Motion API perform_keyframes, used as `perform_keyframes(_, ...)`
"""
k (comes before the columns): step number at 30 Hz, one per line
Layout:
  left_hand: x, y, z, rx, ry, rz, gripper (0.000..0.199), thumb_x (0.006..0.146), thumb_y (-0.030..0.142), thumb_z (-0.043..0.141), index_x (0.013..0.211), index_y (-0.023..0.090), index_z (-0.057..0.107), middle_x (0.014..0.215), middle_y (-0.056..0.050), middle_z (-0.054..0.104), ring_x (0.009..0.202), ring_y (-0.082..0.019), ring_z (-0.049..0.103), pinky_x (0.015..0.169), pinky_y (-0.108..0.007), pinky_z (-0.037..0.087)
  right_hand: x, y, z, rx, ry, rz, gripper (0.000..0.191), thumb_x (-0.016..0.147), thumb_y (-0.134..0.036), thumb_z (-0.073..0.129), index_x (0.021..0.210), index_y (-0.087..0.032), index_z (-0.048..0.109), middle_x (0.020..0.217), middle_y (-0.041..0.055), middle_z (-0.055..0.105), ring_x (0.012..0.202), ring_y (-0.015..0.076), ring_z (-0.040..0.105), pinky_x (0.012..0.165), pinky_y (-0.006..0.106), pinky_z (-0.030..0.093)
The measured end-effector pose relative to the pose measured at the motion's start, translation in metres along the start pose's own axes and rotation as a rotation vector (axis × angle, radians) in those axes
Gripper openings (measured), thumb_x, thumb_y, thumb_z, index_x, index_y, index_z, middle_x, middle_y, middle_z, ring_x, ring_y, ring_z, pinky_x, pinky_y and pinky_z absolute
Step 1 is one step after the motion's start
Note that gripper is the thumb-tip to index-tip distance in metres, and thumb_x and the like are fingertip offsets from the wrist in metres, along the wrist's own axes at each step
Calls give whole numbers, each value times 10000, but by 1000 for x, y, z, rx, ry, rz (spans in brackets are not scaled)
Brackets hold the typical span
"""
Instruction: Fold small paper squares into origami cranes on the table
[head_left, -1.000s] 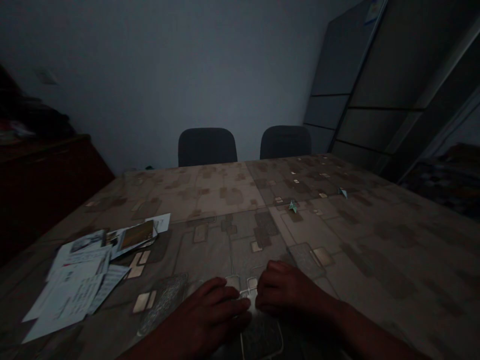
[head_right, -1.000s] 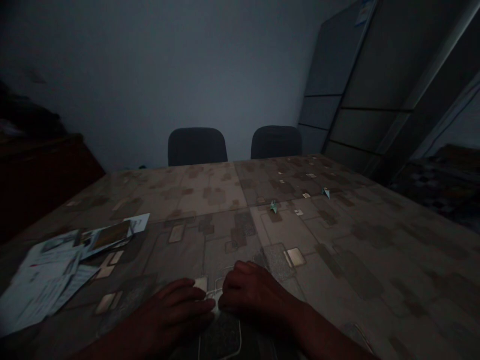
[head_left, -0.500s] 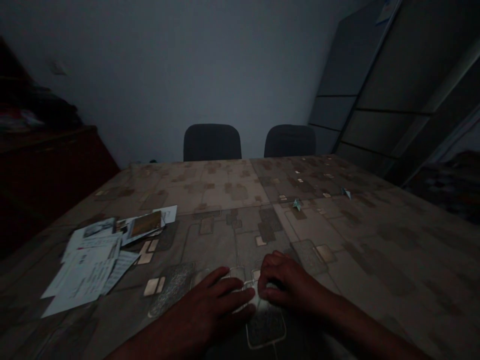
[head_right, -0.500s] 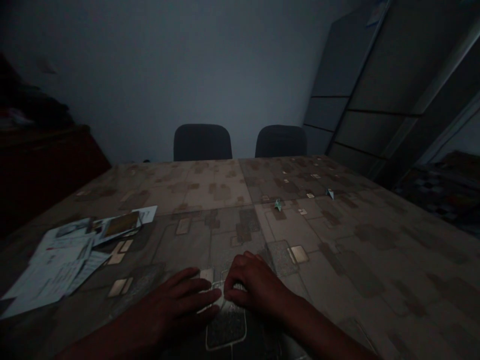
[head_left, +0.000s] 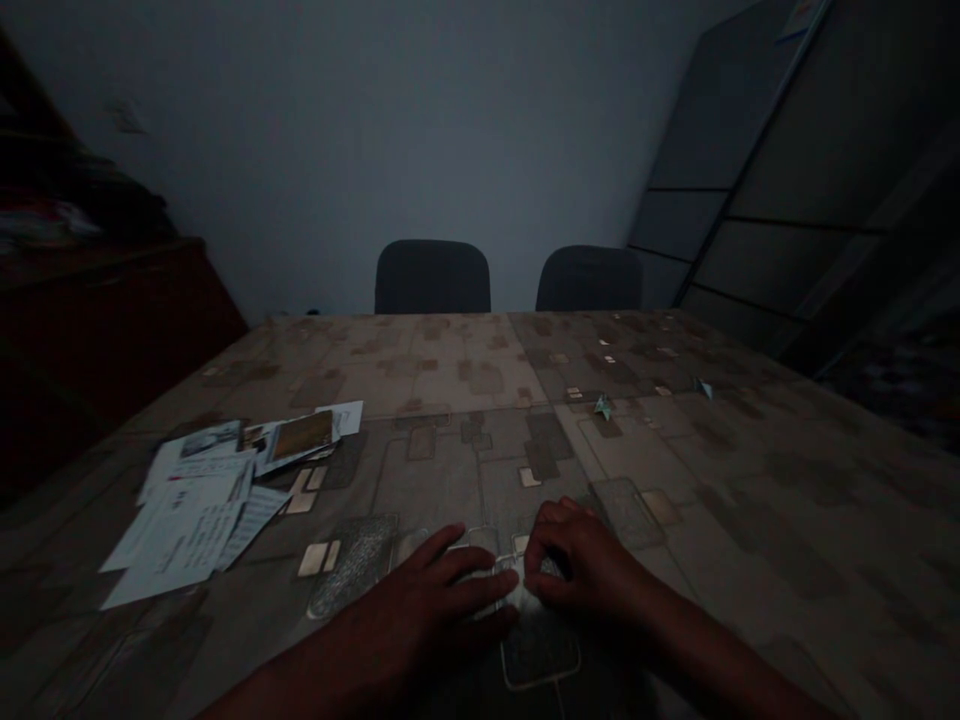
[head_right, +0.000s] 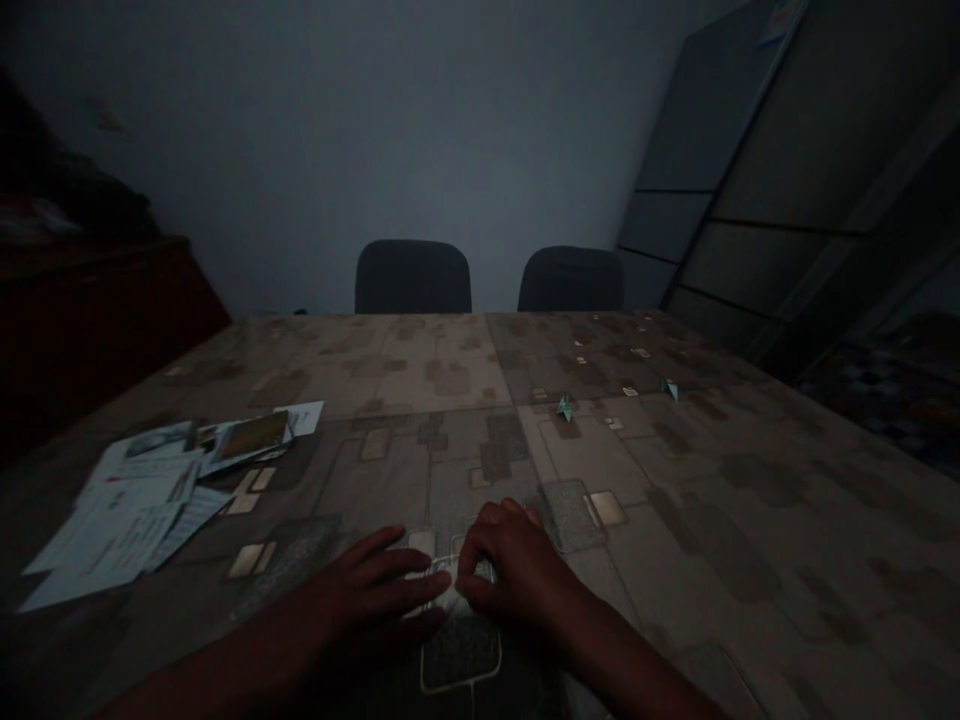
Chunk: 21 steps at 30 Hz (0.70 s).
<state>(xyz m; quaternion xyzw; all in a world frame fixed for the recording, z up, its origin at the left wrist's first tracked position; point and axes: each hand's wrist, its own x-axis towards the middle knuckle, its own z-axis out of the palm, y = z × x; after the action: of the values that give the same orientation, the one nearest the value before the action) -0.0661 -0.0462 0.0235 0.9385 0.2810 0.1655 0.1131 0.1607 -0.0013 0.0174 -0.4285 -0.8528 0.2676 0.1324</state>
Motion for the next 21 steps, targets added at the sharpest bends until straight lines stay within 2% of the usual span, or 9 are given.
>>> perform_keyframes(4, 1, 3, -6, -14, -54, -35, 401, 924, 103, 511, 1276, 296, 519, 1284, -16, 631, 1170, -202, 546, 1094, -487, 331, 0, -1, 2, -3, 19, 22, 76, 688, -108, 671, 717, -178, 672, 794, 19, 624, 850, 210, 538, 737, 314, 316)
perform_keyframes(7, 1, 2, -3, -19, -98, -76, 412, 918, 106, 521, 1291, 279, 503, 1291, -21, 626, 1174, -208, 547, 1094, -482, 334, -1, 0, 3, 6, 24, 16, 77, 691, -110, 670, 718, -181, 670, 791, 15, 622, 850, 206, 538, 740, 312, 316)
perform_keyframes(10, -1, -1, 11, 10, -41, -63, 421, 923, 144, 532, 1298, 332, 497, 1276, 0, 637, 1180, -220, 548, 1096, -507, 319, -1, 0, 3, 15, 25, 8, 78, 693, -115, 673, 722, -187, 671, 796, 14, 621, 851, 206, 537, 740, 313, 318)
perform_keyframes(14, -4, -4, 29, 54, 60, -130, 320, 931, 257, 525, 1249, 281, 547, 1167, -52, 692, 1103, -239, 610, 1030, -474, 418, 0, 0, 0, 40, 3, 17, 82, 682, -117, 700, 716, -186, 674, 808, 15, 625, 871, 213, 542, 762, 324, 319)
perform_keyframes(21, -1, -3, 34, 81, 163, -178, 270, 907, 361, 545, 1132, 248, 643, 1029, -79, 739, 939, -246, 684, 845, -428, 553, 0, 2, 0, 72, -17, 27, 88, 684, -128, 719, 723, -191, 672, 830, 9, 626, 879, 213, 539, 786, 336, 311)
